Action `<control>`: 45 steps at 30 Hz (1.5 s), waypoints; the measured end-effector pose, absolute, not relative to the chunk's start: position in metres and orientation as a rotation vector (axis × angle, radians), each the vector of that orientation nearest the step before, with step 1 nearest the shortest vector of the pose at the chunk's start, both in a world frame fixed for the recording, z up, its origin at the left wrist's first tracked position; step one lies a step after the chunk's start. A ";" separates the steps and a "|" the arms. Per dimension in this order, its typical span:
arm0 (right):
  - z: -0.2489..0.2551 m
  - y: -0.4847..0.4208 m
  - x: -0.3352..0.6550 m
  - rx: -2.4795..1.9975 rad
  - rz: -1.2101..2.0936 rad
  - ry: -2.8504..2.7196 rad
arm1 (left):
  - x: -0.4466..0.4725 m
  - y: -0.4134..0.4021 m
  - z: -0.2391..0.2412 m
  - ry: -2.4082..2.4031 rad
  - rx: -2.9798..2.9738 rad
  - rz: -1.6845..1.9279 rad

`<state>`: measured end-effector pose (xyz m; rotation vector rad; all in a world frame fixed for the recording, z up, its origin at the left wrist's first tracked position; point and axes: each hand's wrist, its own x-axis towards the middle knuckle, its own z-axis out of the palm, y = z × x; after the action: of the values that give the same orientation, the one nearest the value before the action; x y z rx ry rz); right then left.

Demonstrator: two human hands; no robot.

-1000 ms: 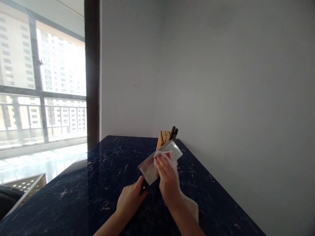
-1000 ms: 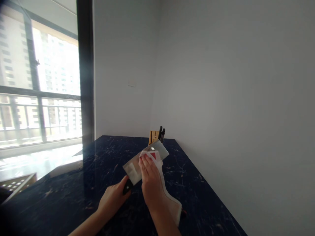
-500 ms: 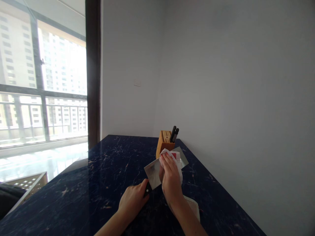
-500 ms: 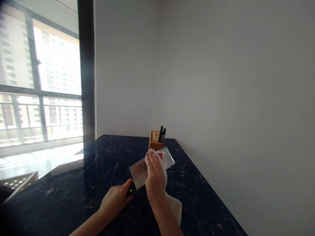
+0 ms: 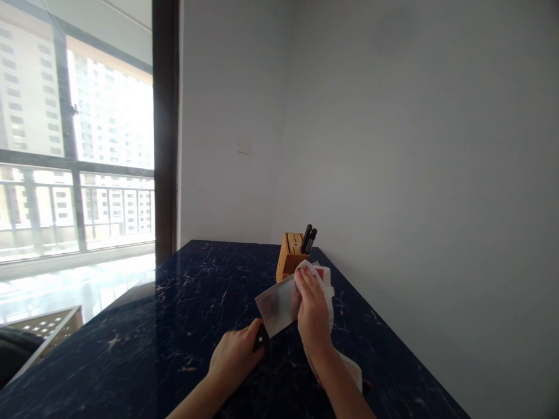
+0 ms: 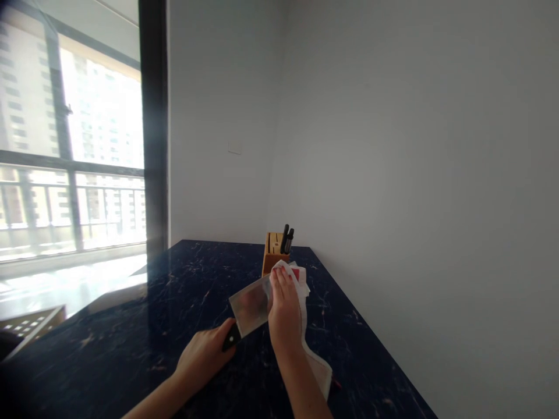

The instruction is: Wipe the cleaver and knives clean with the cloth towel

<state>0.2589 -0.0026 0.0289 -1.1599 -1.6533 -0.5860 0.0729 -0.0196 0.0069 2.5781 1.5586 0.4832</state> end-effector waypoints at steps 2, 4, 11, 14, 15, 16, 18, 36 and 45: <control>0.026 -0.007 0.246 -1.128 -0.576 -1.747 | 0.072 -0.019 0.007 1.550 2.571 0.510; 0.023 -0.013 0.231 -1.099 -0.566 -1.865 | 0.072 -0.017 0.007 1.560 2.551 0.538; 0.013 -0.024 0.194 -0.961 -0.681 -2.025 | 0.072 -0.011 0.001 1.615 2.467 0.604; 0.016 -0.025 0.199 -1.028 -0.641 -1.993 | 0.073 -0.012 0.001 1.584 2.481 0.634; 0.019 -0.025 0.202 -1.044 -0.623 -1.968 | 0.074 -0.013 0.001 1.569 2.491 0.634; 0.021 -0.026 0.205 -1.061 -0.606 -1.948 | 0.075 -0.014 0.002 1.561 2.500 0.629; 0.024 -0.028 0.210 -1.090 -0.579 -1.952 | 0.076 -0.016 0.002 1.553 2.513 0.612; 0.037 -0.039 0.204 -1.036 -0.473 -2.081 | 0.076 -0.013 -0.002 1.615 2.452 0.678; 0.039 -0.051 0.186 -1.030 -0.434 -2.069 | 0.077 -0.015 -0.002 1.661 2.227 0.873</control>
<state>0.1862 -0.0512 0.0390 -1.0296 -2.0691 -0.4343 0.0766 -0.0149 -0.0017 2.2274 1.6606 0.8726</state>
